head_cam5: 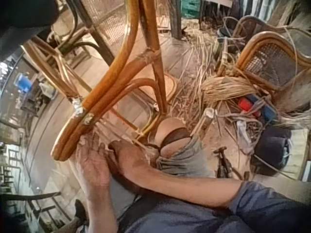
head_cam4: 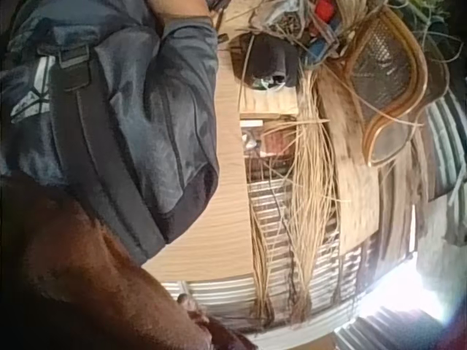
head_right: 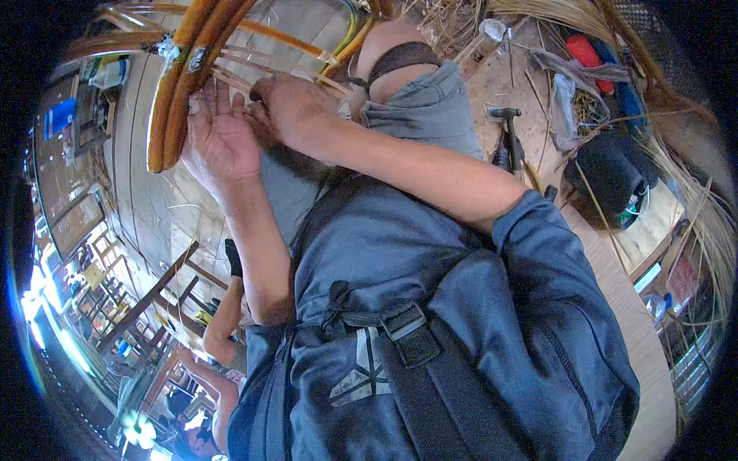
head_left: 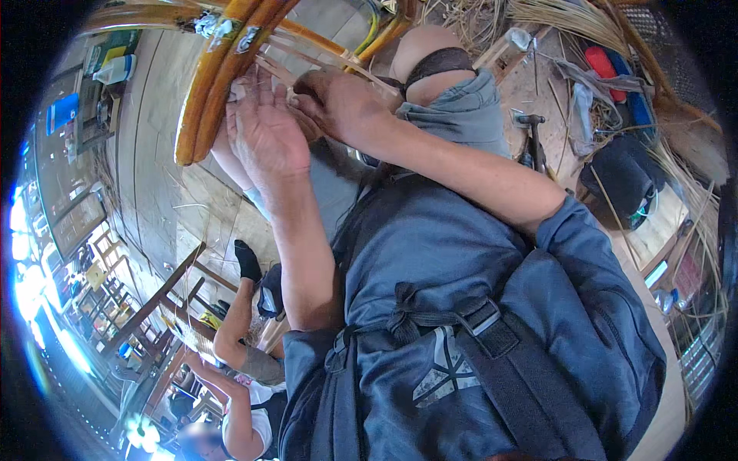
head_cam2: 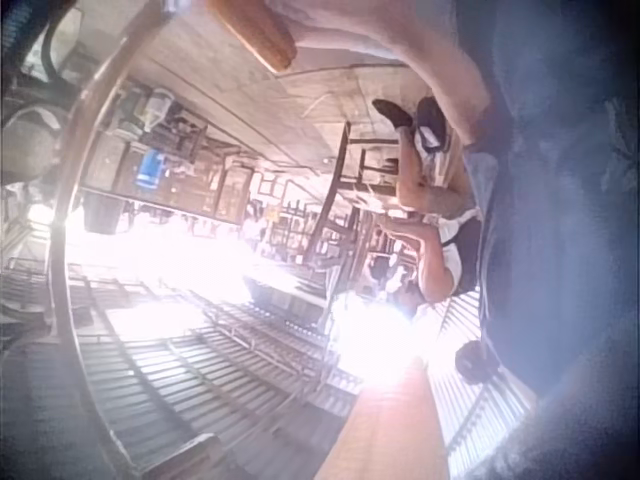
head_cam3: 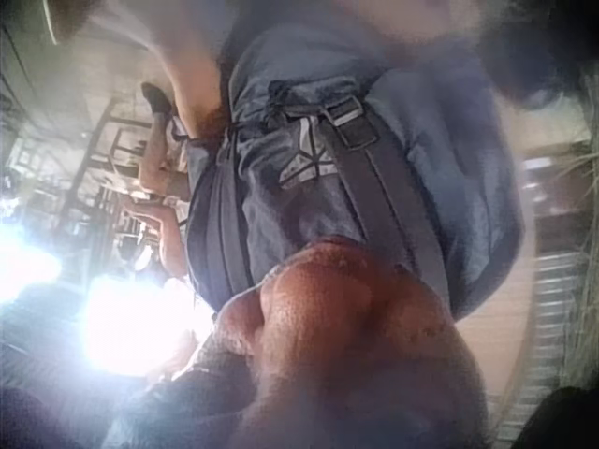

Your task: Repairing and reinforcing the joints of a rattan chair using binding materials and a hammer.

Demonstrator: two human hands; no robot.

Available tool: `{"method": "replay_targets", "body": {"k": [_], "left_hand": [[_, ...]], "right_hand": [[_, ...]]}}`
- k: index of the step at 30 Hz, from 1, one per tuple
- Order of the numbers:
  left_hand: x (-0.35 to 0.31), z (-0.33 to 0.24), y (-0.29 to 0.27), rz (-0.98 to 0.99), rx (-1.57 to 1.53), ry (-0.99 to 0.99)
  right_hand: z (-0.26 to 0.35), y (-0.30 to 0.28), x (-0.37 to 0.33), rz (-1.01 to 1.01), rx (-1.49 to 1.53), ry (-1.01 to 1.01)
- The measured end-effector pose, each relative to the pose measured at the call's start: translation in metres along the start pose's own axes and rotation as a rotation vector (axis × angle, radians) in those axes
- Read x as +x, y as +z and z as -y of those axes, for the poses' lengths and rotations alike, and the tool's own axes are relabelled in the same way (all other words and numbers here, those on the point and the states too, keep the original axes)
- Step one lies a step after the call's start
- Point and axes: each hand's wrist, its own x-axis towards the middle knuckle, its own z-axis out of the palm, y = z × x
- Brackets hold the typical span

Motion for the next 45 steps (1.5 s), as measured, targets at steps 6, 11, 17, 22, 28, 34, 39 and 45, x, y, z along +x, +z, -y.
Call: {"method": "replay_targets", "body": {"k": [6,11,17,22,28,34,39,45], "left_hand": [[0.01,-0.004,-0.012,0.071,0.105,-0.038],[0.007,-0.003,0.005,0.015,0.124,-0.082],[0.015,-0.004,-0.009,0.131,0.01,-0.101],[0.016,-0.009,-0.007,0.113,-0.016,-0.173],[0.015,-0.013,-0.006,0.129,-0.131,-0.251],[0.015,-0.014,-0.01,0.098,-0.205,-0.284],[0.02,-0.014,-0.01,0.125,-0.103,-0.242],[0.012,-0.017,-0.001,0.047,-0.172,-0.305]], "right_hand": [[0.007,0.002,0.002,-0.065,0.039,0.045],[0.003,-0.01,0.006,-0.014,-0.016,0.052],[0.008,-0.013,0.011,-0.084,-0.015,0.025],[-0.002,-0.017,0.014,-0.173,-0.12,-0.08],[0.017,-0.044,-0.003,-0.146,-0.122,-0.09],[0.026,-0.061,-0.011,0.03,-0.154,-0.152],[0.051,-0.076,-0.021,-0.047,0.106,-0.019],[0.023,-0.081,-0.013,0.26,0.454,-0.173]]}}
